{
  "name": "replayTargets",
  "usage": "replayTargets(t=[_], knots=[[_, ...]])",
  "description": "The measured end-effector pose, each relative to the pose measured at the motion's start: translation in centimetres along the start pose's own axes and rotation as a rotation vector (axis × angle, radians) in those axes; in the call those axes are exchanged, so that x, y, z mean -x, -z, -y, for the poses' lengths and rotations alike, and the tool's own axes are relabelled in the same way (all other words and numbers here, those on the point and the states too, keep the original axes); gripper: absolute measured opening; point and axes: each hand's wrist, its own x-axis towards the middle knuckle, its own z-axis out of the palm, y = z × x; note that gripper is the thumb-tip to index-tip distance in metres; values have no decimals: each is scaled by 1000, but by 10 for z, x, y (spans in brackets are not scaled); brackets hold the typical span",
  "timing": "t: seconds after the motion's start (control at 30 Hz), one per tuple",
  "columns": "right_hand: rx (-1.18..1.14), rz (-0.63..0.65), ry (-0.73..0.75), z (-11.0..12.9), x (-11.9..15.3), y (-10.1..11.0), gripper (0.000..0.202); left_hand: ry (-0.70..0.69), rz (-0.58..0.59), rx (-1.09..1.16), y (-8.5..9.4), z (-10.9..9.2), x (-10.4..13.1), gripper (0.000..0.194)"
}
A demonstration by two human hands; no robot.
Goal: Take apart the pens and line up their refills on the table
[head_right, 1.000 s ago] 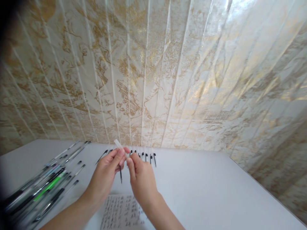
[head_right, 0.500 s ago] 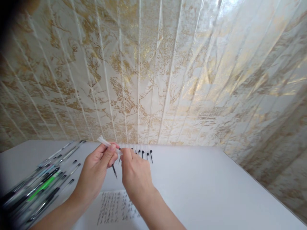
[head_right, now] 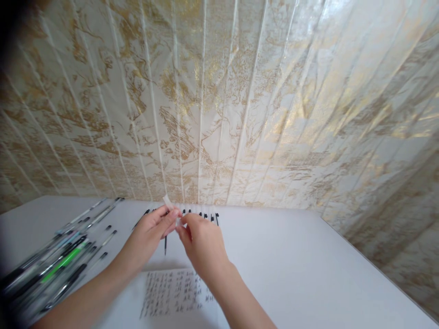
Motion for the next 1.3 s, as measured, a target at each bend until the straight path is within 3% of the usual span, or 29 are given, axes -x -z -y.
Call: replayTargets(t=[0.1, 0.17, 0.27, 0.43, 0.73, 1.1, 1.2, 1.3], knots=[[138, 111, -197, -23, -10, 6, 18, 77, -13, -42, 1, 4, -1, 33], [302, 145, -386, -50, -18, 11, 24, 132, -6, -45, 1, 4, -1, 35], [386, 195, -550, -95, -29, 10, 23, 196, 47, -19, 0, 3, 0, 33], [427, 268, -630, -134, -42, -9, 27, 267, 109, -32, -2, 7, 0, 35], [430, 291, -594, -132, -53, -25, 28, 270, 90, -20, -1, 11, -5, 36], [351, 280, -604, -119, -48, -12, 23, 203, 9, -73, 0, 12, -3, 23], [284, 253, -551, -106, -47, -2, 24, 202, -7, -76, 0, 13, -4, 27], [122, 312, -411, -78, -42, 8, 21, 199, -48, -59, 0, 16, -5, 28]])
